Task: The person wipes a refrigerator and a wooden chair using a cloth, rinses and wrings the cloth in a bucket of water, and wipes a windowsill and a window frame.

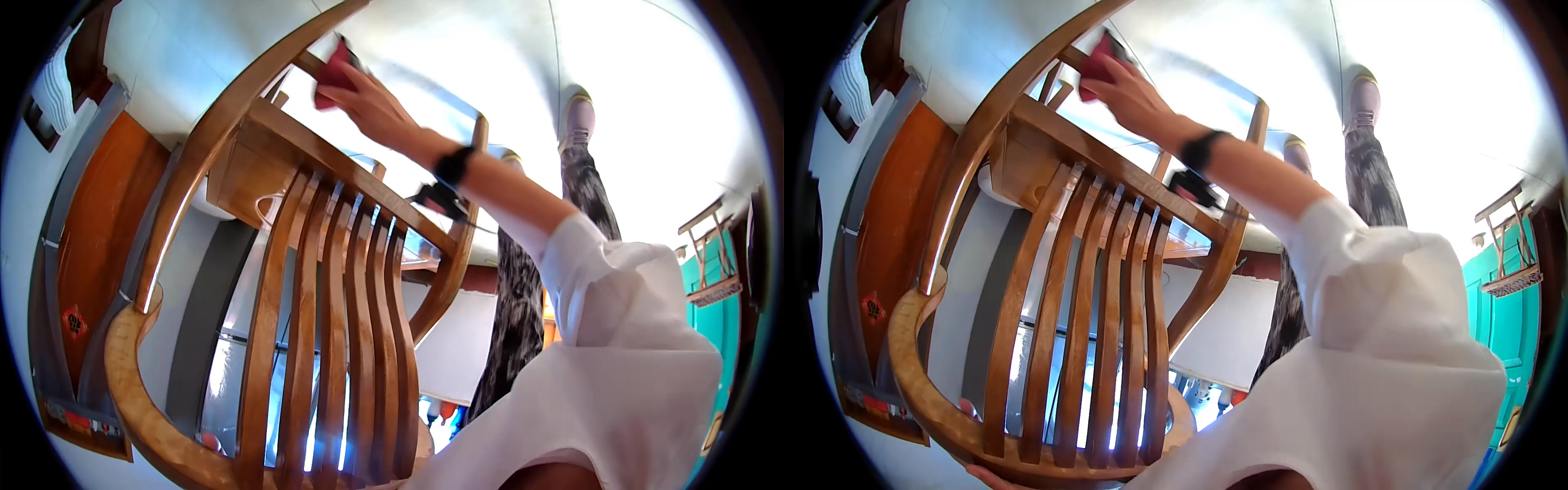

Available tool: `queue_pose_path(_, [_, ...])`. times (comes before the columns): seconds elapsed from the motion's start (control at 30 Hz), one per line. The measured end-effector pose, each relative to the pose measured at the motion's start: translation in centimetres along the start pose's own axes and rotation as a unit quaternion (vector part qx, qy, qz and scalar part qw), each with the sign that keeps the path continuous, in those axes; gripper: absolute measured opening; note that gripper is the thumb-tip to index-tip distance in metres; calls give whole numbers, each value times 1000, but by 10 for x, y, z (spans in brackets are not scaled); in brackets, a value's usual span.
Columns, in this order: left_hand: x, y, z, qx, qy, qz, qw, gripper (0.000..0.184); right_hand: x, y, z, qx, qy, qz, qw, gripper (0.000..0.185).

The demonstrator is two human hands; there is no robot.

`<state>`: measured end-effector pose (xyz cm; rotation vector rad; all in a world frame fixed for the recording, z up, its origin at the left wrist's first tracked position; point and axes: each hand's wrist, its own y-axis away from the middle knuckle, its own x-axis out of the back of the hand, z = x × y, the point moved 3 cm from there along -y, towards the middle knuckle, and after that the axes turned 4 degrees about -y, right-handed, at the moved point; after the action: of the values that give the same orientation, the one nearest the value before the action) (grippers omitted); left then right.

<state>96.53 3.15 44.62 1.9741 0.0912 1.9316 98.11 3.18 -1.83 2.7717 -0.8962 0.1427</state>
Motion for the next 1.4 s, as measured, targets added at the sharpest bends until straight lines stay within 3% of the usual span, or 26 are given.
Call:
queue_pose_path(0.07, [0,1,-2,5,-4,-2,1000,84,-1,-50,-17,19,14,-18,1000,28])
queue_pose_path(0.1, [-1,1,-3,8,-7,-5,1000,84,2,-59,-21,-130,-16,-61,990,25])
queue_pose_path(0.13, [-1,1,-3,12,-9,-7,1000,83,0,-59,-18,-25,47,-16,998,25])
queue_pose_path(0.2, [-2,1,-4,20,-8,-11,1000,82,1,-39,-11,-67,49,-63,995,25])
queue_pose_path(0.23, [-1,1,-3,20,-9,-11,1000,82,-2,-23,-3,-47,36,-64,996,24])
queue_pose_path(0.3, [-2,1,-2,18,-3,-9,1000,81,12,31,1,-130,5,-98,987,23])
queue_pose_path(0.33, [-3,1,-1,17,2,-10,1000,80,11,60,8,-120,39,-121,985,24])
queue_pose_path(0.43, [-4,0,2,5,12,-8,1000,78,34,154,14,-158,76,-203,963,48])
queue_pose_path(0.53, [-2,0,6,-11,20,-5,1000,77,50,223,17,-123,110,-182,969,52])
queue_pose_path(0.63, [4,2,13,-37,28,-5,999,75,53,247,10,-152,187,-255,936,47])
queue_pose_path(0.73, [17,9,21,-104,25,-3,994,73,59,222,2,-253,268,-386,846,21])
queue_pose_path(0.8, [21,11,30,-178,2,3,984,72,59,208,12,-289,271,-477,785,19])
queue_pose_path(0.87, [16,11,37,-64,138,17,988,72,119,180,-21,-196,237,-533,788,19])
queue_pose_path(0.9, [11,12,43,4,222,41,974,73,151,155,-40,-321,92,-575,747,24])
queue_pose_path(0.93, [12,11,38,-21,215,44,975,72,153,164,-16,-341,-63,-517,783,30])
queue_pose_path(0.97, [10,11,35,-32,237,46,970,72,168,167,-8,-489,-306,-365,731,34])
queue_pose_path(1.0, [9,12,33,-40,258,45,964,71,183,154,-32,-488,-463,-305,675,35])
queue_pose_path(1.03, [9,13,34,-40,268,54,961,71,205,134,-56,-485,-274,-262,788,37])
queue_pose_path(1.07, [9,13,35,-28,284,46,957,71,221,116,-79,-458,-75,-206,861,40])
queue_pose_path(1.1, [9,13,35,-17,300,38,953,71,214,114,-62,-448,19,-184,875,45])
queue_pose_path(1.13, [9,11,33,-16,307,49,950,71,219,92,-93,-456,-24,-159,875,48])
queue_pose_path(1.2, [9,15,30,-50,273,49,960,72,207,53,-138,-293,-71,-144,943,46])
queue_pose_path(1.23, [12,16,31,-45,277,56,958,72,202,31,-186,-377,-241,-153,881,44])
queue_pose_path(1.27, [15,17,35,-47,239,53,968,73,188,14,-208,-366,-284,-172,869,42])
queue_pose_path(1.3, [17,17,39,-50,201,50,977,74,186,-8,-253,-292,-241,-189,906,42])
queue_pose_path(1.4, [21,16,40,-73,189,52,978,78,144,-42,-325,-184,-416,-261,851,42])
